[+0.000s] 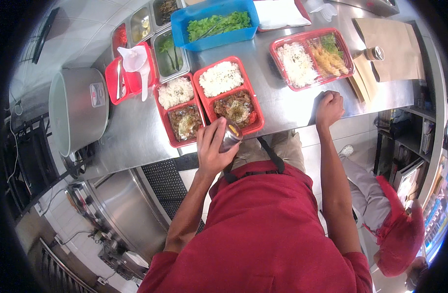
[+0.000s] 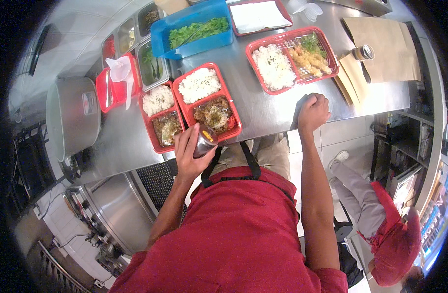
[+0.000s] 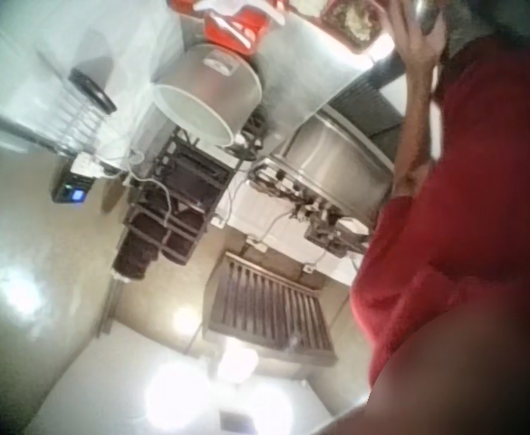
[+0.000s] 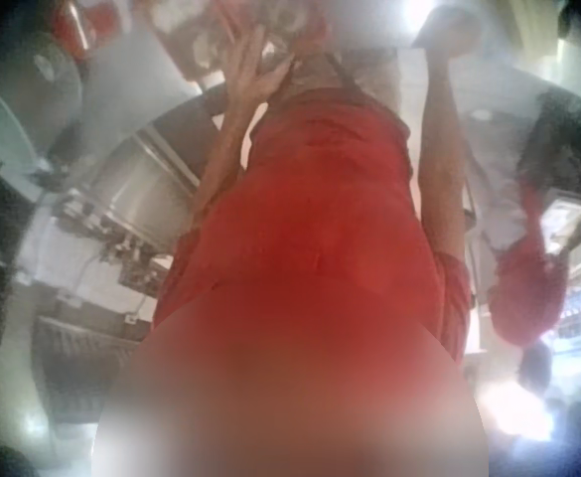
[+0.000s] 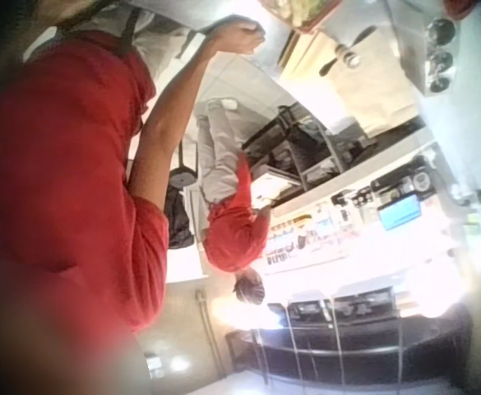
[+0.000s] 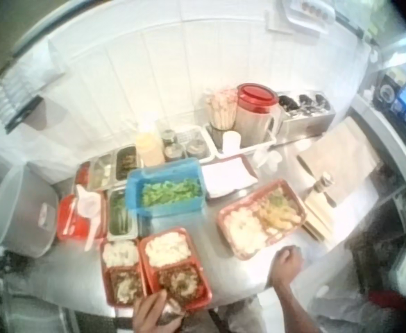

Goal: The person assembles bento boxes by placing a boiled egg into each container, sprinkling seasoning from a shaker, and adding chopped green onions. They then retrieve a plastic lid from a shelf and place it on one of the boxes.

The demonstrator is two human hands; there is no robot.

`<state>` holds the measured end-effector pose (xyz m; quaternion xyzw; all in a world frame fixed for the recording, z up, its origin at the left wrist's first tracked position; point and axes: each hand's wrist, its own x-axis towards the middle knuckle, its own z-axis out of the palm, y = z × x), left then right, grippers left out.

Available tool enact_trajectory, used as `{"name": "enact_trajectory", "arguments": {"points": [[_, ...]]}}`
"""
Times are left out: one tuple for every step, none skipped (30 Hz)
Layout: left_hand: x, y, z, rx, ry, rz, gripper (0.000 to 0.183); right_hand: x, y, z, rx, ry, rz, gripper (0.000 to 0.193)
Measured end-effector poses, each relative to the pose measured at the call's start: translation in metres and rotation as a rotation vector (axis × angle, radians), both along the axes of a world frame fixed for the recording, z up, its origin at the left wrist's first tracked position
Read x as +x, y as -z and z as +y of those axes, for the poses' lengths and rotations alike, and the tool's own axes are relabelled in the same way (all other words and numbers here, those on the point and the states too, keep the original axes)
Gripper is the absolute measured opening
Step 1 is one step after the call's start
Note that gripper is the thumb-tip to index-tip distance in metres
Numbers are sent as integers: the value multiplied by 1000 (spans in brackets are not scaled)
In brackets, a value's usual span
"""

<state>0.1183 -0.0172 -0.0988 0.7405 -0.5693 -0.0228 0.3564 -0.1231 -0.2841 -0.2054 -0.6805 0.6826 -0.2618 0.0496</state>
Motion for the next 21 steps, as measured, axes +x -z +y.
{"name": "enact_trajectory", "arguments": {"points": [[1,0,-2,-3,-8,5,79,1,0,0,11,7,4,21],[2,0,-4,-74,-29,-18,78,2,0,-1,2,0,7,21],[4,0,-8,-69,-29,-20,78,2,0,-1,10,5,15,21],[6,-1,-8,-58,-32,-19,79,1,0,0,25,6,26,21],[8,-1,-9,-56,-37,-10,79,0,0,1,17,2,26,21],[9,-3,-9,-95,-68,-17,79,1,0,0,4,3,22,21],[11,-2,-10,-91,-79,-33,79,0,0,0,-11,0,26,21],[13,-3,-8,-89,-95,-41,79,-1,1,2,6,6,23,22],[15,-2,-7,-84,-117,-36,78,-1,1,2,16,9,20,24],[16,-3,-4,-121,-135,-59,78,-1,2,0,18,14,13,25],[17,-1,-2,-111,-141,-69,78,-1,2,-1,2,10,17,24],[17,-1,3,-95,-150,-78,78,-1,3,0,-8,3,23,22],[17,0,6,-84,-158,-90,78,-1,3,-1,-24,0,28,20],[15,1,9,-94,-185,-86,78,0,3,-2,-31,-7,9,20],[12,1,14,-81,-181,-83,78,0,3,-1,-34,-12,-3,20],[9,1,19,-67,-181,-81,78,-1,3,-1,-28,-9,-3,20],[8,1,22,-60,-179,-82,78,0,2,-1,-21,-13,-22,20],[5,0,27,-61,-176,-61,78,-1,1,-1,-6,-6,-26,20],[2,-1,32,-61,-188,-18,79,-1,0,0,2,-1,-15,21],[0,-2,36,-63,-205,20,81,-1,-1,1,21,-1,-39,21],[-1,-4,40,-67,-223,54,82,-1,-2,2,28,2,-52,22]]}}
